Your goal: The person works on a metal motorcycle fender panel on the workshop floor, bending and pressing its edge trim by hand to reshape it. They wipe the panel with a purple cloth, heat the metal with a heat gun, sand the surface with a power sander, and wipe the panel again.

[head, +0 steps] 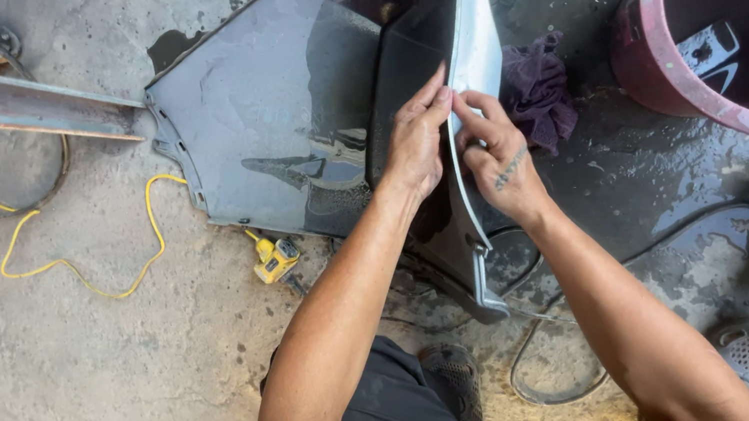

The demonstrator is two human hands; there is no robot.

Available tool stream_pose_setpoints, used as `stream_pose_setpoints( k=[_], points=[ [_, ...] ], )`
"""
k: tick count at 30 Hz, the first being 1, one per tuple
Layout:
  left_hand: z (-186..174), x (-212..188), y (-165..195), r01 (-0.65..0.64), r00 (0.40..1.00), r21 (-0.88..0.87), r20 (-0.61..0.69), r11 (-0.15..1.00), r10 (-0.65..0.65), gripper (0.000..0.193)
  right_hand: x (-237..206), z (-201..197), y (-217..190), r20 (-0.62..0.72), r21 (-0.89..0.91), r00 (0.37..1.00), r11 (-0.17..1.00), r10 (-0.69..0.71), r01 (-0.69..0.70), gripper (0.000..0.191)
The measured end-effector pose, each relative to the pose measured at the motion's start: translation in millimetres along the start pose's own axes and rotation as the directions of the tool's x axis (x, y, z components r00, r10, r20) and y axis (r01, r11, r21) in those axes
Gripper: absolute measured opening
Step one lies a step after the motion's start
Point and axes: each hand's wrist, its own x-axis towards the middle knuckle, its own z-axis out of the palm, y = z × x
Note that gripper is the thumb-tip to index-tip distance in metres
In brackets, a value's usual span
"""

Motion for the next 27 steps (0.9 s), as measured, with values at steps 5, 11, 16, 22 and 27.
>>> stream_pose_setpoints(
  k=[5,11,16,22,27],
  points=[
    [3.2,-1.6,-0.6,0.016,1.0,-0.096,-0.013,0.995,-0.017,0.048,2.2,-2.2,0.3,0.016,-0.205,0.992,0.97,-0.127,0.127,0.07],
    [11.5,3.1,-8.8,-0.076,0.995,-0.008,-0.066,0.997,0.075,0.038,1.9,-4.4,1.0,-0.012,-0.218,0.999,0.975,-0.043,0.04,0.071],
    [14.0,4.4,-12.8,-0.105,0.987,-0.003,-0.123,0.994,0.104,0.035,2.3,-2.2,-1.4,0.002,-0.334,0.986,0.929,-0.168,0.159,0.074],
    [13.1,-0.5,-13.8,-0.009,0.993,0.009,-0.118,1.0,0.01,0.039,0.6,-4.3,0.5,-0.018,-0.416,0.99,0.902,-0.139,0.119,0.073],
    [19.7,-7.5,0.7,-0.002,1.0,-0.064,0.028,0.998,0.004,0.044,-2.1,-9.0,3.4,-0.009,-0.398,0.987,0.906,-0.158,0.141,0.073]
  ],
)
